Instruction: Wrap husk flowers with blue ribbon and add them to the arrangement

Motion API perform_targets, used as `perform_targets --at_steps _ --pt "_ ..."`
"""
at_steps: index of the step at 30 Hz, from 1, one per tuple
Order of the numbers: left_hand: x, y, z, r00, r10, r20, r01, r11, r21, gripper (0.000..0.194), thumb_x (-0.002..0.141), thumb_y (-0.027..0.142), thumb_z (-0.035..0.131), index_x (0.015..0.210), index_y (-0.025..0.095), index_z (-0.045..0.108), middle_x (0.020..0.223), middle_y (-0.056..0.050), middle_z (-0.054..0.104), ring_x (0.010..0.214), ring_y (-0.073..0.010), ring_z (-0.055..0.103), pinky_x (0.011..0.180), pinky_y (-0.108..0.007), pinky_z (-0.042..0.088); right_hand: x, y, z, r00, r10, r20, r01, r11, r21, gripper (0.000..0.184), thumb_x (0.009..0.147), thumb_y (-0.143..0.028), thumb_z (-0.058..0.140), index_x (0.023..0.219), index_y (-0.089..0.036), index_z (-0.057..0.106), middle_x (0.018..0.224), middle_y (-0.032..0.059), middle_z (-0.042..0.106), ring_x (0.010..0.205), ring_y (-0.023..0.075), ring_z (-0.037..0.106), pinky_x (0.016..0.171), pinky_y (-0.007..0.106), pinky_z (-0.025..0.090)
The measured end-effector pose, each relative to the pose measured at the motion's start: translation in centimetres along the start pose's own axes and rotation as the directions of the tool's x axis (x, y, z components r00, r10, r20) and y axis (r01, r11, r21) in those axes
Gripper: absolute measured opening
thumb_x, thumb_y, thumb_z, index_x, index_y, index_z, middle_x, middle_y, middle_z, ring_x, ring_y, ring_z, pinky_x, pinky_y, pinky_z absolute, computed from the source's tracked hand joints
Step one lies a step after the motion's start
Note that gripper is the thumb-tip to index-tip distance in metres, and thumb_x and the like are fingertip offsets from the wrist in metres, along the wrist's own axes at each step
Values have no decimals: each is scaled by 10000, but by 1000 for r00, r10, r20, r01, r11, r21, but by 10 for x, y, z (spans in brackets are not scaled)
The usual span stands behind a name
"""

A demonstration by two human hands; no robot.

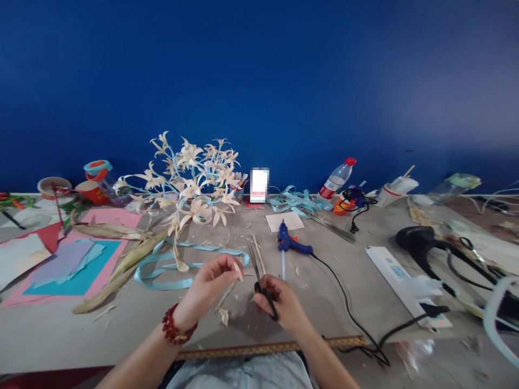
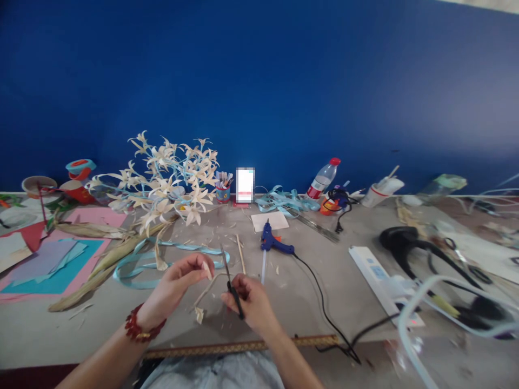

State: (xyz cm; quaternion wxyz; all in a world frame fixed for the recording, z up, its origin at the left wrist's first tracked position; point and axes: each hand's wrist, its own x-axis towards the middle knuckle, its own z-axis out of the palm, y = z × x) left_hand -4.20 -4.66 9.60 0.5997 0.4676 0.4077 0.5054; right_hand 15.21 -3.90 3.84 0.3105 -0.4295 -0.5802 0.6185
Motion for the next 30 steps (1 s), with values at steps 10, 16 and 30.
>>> perform_targets --at_steps 10,16,30 --pt "0 -6 -8 996 -73 61 81 985 -150 55 825 193 589 772 184 579 718 -15 618 651 -162 585 684 -305 447 11 6 2 979 -111 -172 -89 529 -844 295 782 -493 654 718 -211 592 713 56 664 678 205 604 574 266 311" --pt "12 -12 -11 996 -83 18 85 989 -124 81 813 241 652 784 172 620 673 16 583 603 -115 537 631 -253 429 25 1 6 998 -36 -46 -23 483 -875 275 636 -389 783 800 -223 639 736 23 693 662 190 612 541 251 263" --pt "24 -35 -26 964 -211 163 261 869 -421 168 775 271 742 860 157 653 686 -11 591 580 -99 532 638 -252 486 70 -48 -9 840 -502 205 543 769 -338 143 884 -282 570 876 -199 686 912 46 638 827 162 612 699 248 475"
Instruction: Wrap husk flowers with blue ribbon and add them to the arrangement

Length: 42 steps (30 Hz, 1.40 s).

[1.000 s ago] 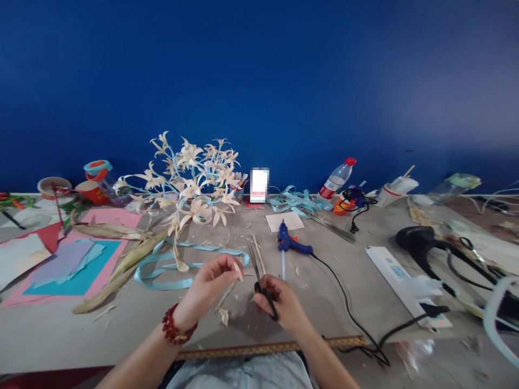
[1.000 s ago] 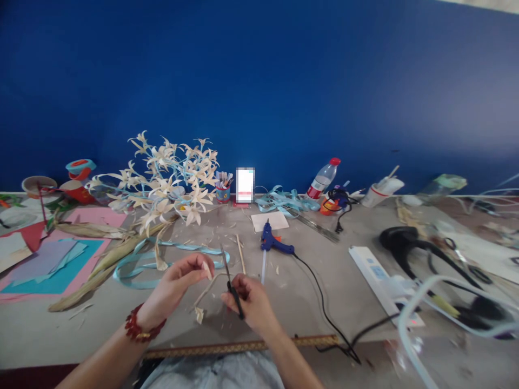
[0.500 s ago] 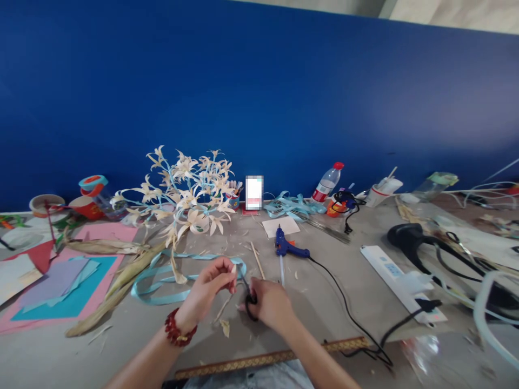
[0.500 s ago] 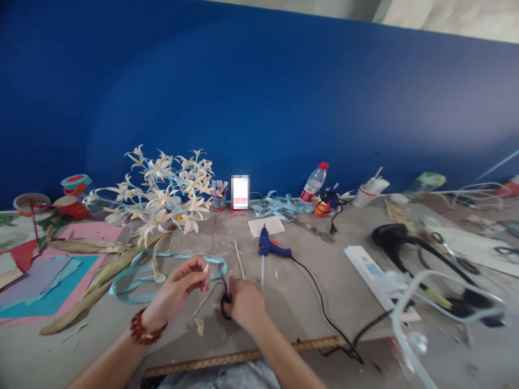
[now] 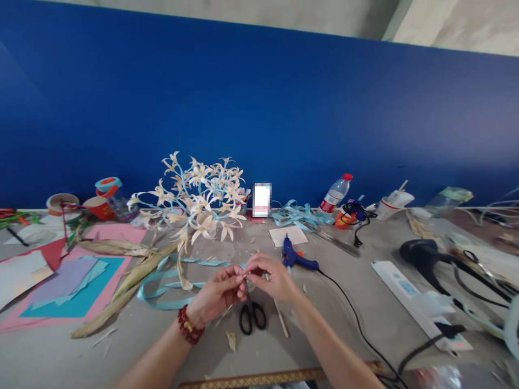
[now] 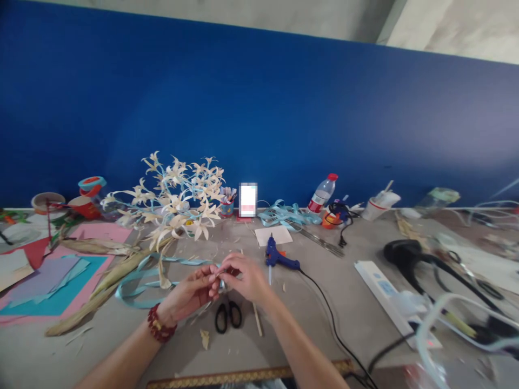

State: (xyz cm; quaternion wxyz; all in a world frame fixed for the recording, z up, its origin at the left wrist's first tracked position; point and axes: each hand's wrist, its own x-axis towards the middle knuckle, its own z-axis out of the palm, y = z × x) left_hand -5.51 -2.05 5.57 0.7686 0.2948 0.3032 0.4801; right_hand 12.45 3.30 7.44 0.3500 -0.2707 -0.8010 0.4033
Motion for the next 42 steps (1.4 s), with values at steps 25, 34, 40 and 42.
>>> perform_targets --at_steps 25,34,40,42 --pt "13 -11 -25 735 666 -131 -86 283 955 103 829 206 552 738 191 599 653 5 627 628 -165 579 601 -253 428 -20 22 37 938 -45 -343 15 996 -90 133 880 -179 515 752 -203 537 739 18 579 684 153 559 634 252 438" --pt "7 -20 -2 819 570 63 -259 270 927 120 871 191 524 782 180 605 725 -9 636 695 -154 575 677 -254 439 -17 23 37 960 6 -279 -34 995 -97 127 881 -186 522 757 -208 528 735 12 599 683 154 573 642 257 445" --pt "11 -19 -17 761 646 -57 -201 318 927 177 861 172 495 690 193 539 613 28 523 593 -137 489 576 -238 388 -21 16 38 926 -131 -353 82 985 -152 111 864 -129 528 789 -211 532 760 20 607 734 164 594 690 273 460" --pt "11 -15 -21 731 675 -100 -186 338 923 168 866 185 495 709 194 553 601 30 513 579 -140 487 561 -240 385 -21 14 36 908 -124 -401 88 990 -107 119 870 -127 527 787 -212 531 763 20 601 737 160 595 682 265 465"
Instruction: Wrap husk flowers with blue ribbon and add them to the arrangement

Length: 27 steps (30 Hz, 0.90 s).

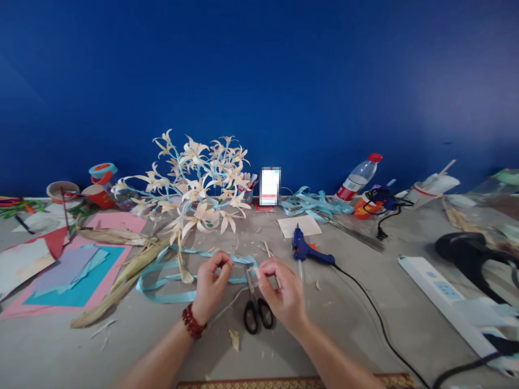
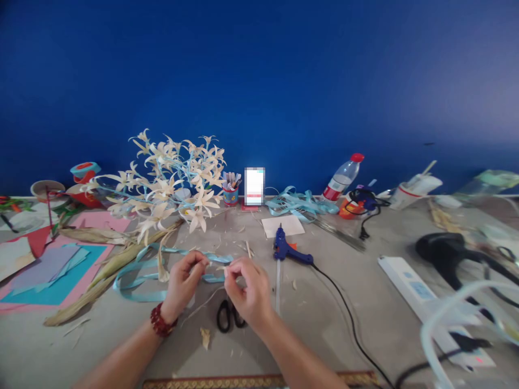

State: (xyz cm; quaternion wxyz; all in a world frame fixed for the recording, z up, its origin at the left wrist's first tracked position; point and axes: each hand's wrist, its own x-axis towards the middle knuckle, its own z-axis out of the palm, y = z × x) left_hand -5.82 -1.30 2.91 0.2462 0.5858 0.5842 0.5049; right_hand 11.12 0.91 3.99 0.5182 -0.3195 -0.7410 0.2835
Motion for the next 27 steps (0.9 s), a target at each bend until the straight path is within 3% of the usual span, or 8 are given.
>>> perform_targets --at_steps 4,8,14,19,27 --pt "-2 9 0 986 145 85 -145 989 1 98 873 195 514 847 195 608 761 -15 641 723 -171 582 692 -279 443 2 3 2 997 45 61 -47 999 22 112 883 -163 530 783 -210 544 764 18 602 701 150 585 641 252 465" --pt "-5 15 3 959 252 127 -267 956 118 108 844 149 538 771 202 597 728 -17 644 730 -184 576 724 -307 433 0 5 6 995 41 90 -39 999 -30 107 880 -171 534 781 -213 534 757 16 611 712 157 586 669 270 467" --pt "0 7 -6 981 196 0 -191 958 215 117 860 159 504 803 203 597 734 -32 651 729 -199 597 695 -311 442 0 1 3 998 57 2 -57 998 34 111 882 -155 529 786 -210 540 770 21 602 709 149 590 641 255 472" --pt "-3 12 -6 957 259 132 -279 945 172 102 868 189 516 805 207 594 738 -35 639 737 -204 581 711 -326 439 0 5 5 994 95 53 -96 995 26 98 876 -175 543 787 -201 574 769 20 624 704 146 600 645 245 487" --pt "-5 14 -2 931 328 160 -358 908 219 120 848 150 512 765 207 578 717 -40 638 703 -201 571 708 -348 440 2 3 8 968 207 144 -208 978 -6 41 846 -205 563 845 -194 603 755 21 665 644 145 638 614 240 519"
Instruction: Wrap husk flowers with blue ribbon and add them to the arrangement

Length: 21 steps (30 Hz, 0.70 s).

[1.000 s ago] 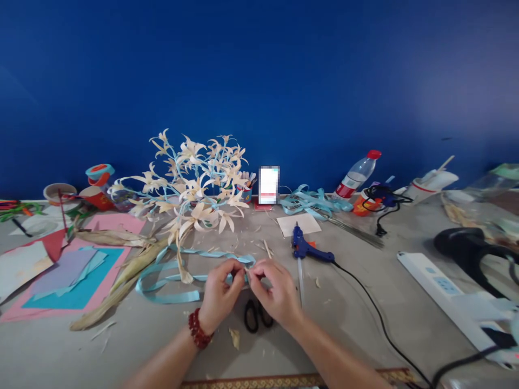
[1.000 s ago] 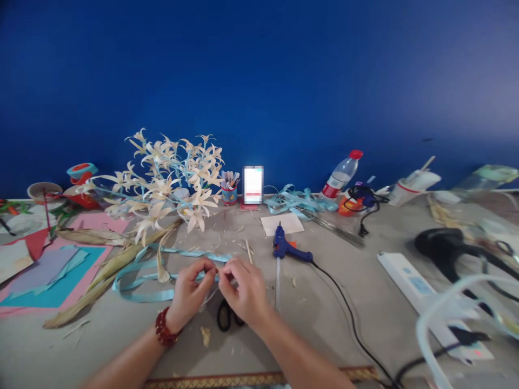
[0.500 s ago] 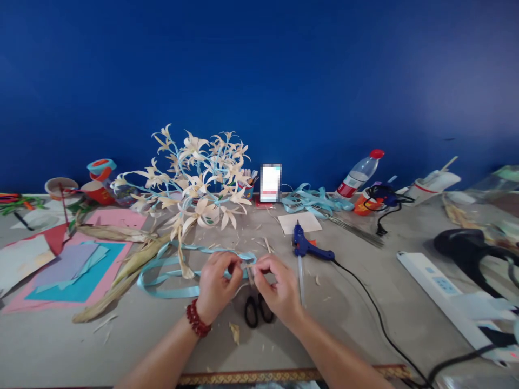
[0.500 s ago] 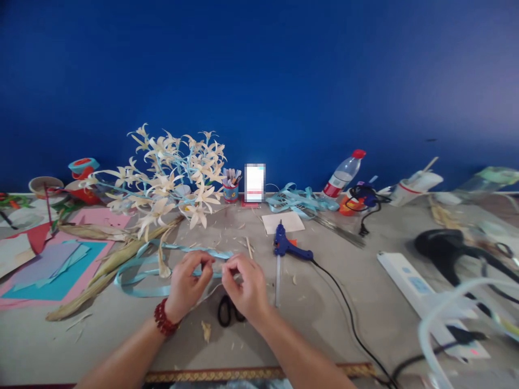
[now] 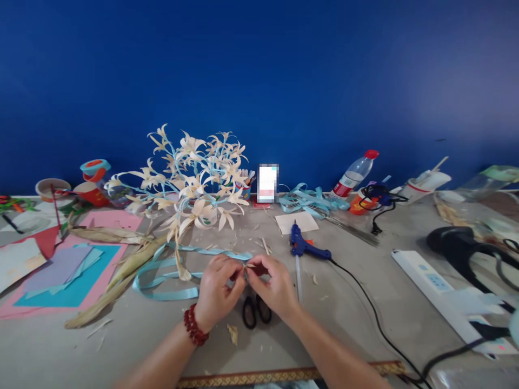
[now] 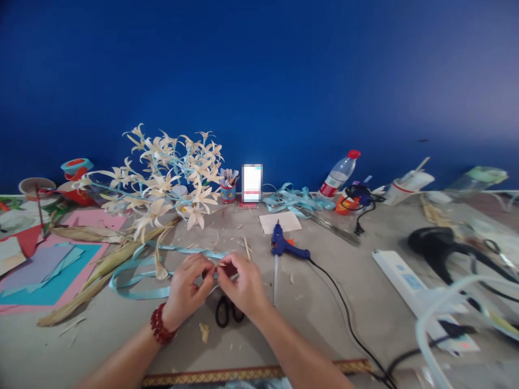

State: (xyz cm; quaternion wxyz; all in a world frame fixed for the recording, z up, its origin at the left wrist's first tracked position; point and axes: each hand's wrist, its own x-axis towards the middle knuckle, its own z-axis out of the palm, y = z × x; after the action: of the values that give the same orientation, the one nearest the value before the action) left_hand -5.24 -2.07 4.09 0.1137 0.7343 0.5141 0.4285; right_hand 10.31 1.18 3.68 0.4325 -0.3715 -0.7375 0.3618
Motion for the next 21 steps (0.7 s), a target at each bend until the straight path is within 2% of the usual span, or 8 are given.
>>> perform_targets --at_steps 6,8,10,12,15,18,21 --pt "-1 2 1 999 6 -41 -6 1000 12 157 839 133 516 706 207 552 663 -28 617 724 -207 586 750 -357 446 4 5 -7 998 -58 -30 52 983 -177 78 838 -202 572 765 -209 595 684 4 658 625 151 628 604 241 488" --pt "-1 2 0 999 -23 -47 23 1000 0 172 836 123 509 690 209 536 659 -25 615 721 -206 580 730 -347 441 7 9 -16 993 -78 -94 51 965 -259 78 826 -175 570 761 -211 595 687 9 658 631 160 625 616 255 482" --pt "-2 1 -1 998 -53 -38 52 999 -8 170 834 118 505 692 209 532 669 -25 621 711 -203 572 709 -340 435 9 10 -24 983 -104 -149 60 960 -273 84 830 -158 549 783 -212 594 718 19 660 652 165 628 641 264 489" --pt "-2 0 -1 998 -61 -23 61 998 -5 165 833 121 509 695 208 535 675 -25 625 702 -200 566 703 -339 431 10 8 -27 988 -118 -105 93 972 -214 93 836 -159 540 885 -209 601 816 35 675 708 167 643 688 270 507" --pt "-2 -1 1 999 -37 -5 37 999 11 157 835 132 519 700 206 547 681 -27 629 709 -201 570 716 -344 436 8 1 -20 993 -105 54 112 982 -151 191 814 -164 570 999 -205 591 917 45 682 768 169 660 726 273 516" --pt "-2 0 3 1000 -13 -4 13 1000 27 152 837 139 521 707 207 559 679 -26 630 720 -201 579 735 -349 443 6 0 -10 992 -84 95 102 973 -205 65 811 -171 588 861 -208 608 787 17 682 713 168 653 663 258 493" --pt "-1 1 3 1000 -10 -3 10 999 33 169 836 138 515 688 212 552 643 -13 603 686 -193 569 731 -350 444 8 6 -12 993 -85 87 104 964 -244 72 812 -154 586 784 -217 609 720 0 670 679 163 635 627 247 463"
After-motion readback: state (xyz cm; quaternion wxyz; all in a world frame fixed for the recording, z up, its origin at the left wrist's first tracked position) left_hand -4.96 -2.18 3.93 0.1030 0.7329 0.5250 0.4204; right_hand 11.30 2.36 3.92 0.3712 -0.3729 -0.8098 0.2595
